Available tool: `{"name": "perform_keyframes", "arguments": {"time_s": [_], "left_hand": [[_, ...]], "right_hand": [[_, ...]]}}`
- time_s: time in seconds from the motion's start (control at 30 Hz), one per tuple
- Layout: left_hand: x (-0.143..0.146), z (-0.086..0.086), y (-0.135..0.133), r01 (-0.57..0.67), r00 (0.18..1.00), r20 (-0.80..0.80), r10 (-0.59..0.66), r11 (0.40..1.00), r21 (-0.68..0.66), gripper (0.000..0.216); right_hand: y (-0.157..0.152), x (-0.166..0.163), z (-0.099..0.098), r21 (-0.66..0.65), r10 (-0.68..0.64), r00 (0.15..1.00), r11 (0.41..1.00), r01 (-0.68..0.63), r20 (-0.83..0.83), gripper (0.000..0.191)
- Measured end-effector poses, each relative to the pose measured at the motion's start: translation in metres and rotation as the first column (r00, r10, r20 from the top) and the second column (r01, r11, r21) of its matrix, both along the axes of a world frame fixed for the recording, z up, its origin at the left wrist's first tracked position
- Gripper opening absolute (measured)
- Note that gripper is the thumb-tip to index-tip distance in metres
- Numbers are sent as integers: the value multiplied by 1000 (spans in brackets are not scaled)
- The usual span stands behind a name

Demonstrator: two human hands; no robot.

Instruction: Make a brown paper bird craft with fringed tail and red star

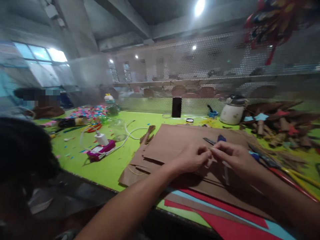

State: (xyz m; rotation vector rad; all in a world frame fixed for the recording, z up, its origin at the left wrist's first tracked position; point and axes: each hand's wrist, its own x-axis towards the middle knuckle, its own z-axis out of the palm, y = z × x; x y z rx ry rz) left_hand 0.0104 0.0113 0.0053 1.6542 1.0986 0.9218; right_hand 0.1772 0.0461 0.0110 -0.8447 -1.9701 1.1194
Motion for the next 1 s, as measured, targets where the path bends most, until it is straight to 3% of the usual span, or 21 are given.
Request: {"name": "perform_keyframes", "arguments": {"time_s": [0.1,0.23,0.37,0.6,0.77,1.0], "left_hand": [[1,5,-3,-61,998,28,59,996,66,30],[3,14,-5,-63,967,241,81,995,-81,27],[5,20,-9,-50,939,327,108,983,-179,27],[1,15,-5,25,937,348,41,983,-182,24],[1,17,-8,34,935,351,45,976,-215,22],[2,17,-10,32,937,343,61,965,-260,21]], "right_hand": [[-2,0,6,-14,41,998,999,-41,-41,32],[-4,-1,14,-71,94,990,992,-101,-101,30],[-5,-2,18,-138,70,987,986,-90,-142,32],[-7,-4,15,-149,11,980,988,-41,-196,29],[-8,-6,14,-156,46,979,985,-78,-198,31],[-9,-8,9,-154,-63,986,987,39,-156,31]]}}
